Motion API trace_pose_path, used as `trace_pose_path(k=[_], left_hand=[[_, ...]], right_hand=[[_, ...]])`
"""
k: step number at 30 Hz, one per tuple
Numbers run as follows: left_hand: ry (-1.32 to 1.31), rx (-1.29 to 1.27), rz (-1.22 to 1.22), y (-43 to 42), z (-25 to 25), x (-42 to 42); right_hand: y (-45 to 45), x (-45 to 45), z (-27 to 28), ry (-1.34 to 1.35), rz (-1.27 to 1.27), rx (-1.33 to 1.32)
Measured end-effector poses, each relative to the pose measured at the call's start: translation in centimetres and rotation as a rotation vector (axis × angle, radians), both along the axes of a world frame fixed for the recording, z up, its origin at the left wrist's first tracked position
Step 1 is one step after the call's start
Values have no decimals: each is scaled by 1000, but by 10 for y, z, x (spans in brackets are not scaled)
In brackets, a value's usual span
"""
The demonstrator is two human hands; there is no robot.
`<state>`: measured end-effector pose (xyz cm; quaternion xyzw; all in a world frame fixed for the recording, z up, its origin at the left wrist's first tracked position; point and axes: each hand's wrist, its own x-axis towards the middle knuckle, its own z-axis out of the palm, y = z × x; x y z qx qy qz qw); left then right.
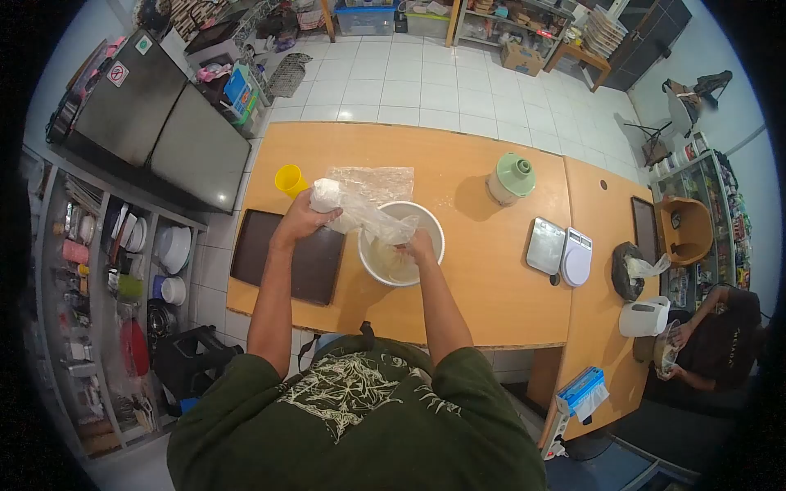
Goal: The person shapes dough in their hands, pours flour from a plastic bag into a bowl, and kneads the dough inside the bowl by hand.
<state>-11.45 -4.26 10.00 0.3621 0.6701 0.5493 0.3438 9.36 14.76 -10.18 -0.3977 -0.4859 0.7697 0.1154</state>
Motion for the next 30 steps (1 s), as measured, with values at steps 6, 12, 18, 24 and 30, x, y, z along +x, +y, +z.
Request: trace_pose_path(k=[6,12,18,24,30], left_hand=[[0,-17,-14,-3,-1,-4],[-4,-16,-16,-2,1,-4],[-46,-5,-26,1,-8,-4],[-35,5,-42,1,-3,-4],[-66,32,-40,2,3,-3]], right_hand=[[-2,1,32,-98,65,82],[8,1,42,-228,328,92],[4,6,43,-192,200,54],[11,5,32,-173,183,78],[0,2,44,-174,177,230]])
